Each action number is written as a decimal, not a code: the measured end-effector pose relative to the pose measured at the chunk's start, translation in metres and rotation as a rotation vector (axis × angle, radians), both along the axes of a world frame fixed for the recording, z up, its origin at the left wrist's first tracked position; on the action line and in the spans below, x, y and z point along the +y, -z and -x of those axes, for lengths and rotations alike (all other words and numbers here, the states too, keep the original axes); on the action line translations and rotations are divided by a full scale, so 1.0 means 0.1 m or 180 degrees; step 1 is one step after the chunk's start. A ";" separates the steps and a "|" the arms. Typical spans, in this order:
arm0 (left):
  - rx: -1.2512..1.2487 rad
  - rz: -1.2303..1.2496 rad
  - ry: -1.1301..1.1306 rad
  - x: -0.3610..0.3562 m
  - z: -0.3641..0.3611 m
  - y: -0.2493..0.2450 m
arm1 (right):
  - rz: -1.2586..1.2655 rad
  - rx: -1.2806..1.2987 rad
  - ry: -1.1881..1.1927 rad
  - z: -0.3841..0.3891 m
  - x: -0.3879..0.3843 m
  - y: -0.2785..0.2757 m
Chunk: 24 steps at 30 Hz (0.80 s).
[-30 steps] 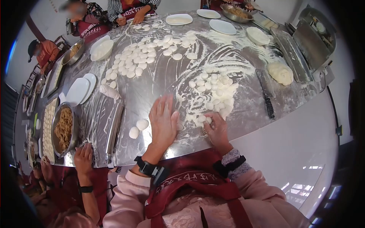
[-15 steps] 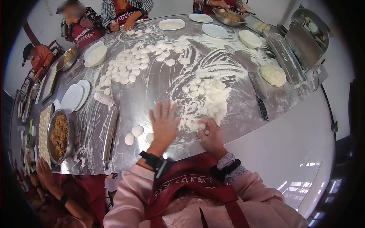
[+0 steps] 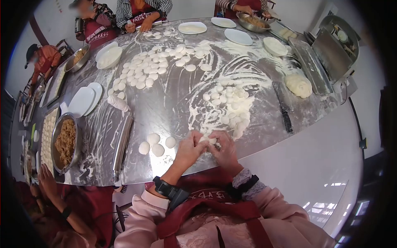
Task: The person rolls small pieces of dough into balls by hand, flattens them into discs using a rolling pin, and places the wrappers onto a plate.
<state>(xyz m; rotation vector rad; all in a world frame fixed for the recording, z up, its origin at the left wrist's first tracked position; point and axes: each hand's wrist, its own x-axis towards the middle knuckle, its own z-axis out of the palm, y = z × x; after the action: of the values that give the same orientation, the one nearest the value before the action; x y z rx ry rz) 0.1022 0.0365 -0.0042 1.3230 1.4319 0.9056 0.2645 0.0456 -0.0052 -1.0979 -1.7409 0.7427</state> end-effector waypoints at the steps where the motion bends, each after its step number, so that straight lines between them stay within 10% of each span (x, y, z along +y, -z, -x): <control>1: 0.0086 -0.0146 -0.0020 0.01 0.02 0.06 | 0.0045 0.0009 -0.0009 -0.01 -0.01 0.02; 8: 0.1313 -0.1045 -0.0502 0.04 0.41 -0.07 | 0.0747 -0.0108 0.0529 -0.20 0.03 -0.05; 24: 0.1682 -0.1459 0.0421 0.21 0.10 -0.06 | -0.0787 -0.0551 0.0820 -0.64 0.07 -0.01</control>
<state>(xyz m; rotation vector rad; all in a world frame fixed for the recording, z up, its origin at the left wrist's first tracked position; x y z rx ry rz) 0.0925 0.0579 0.0017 2.0938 1.5512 0.8621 0.3281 0.0530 -0.0045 -1.2114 -1.7364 0.2727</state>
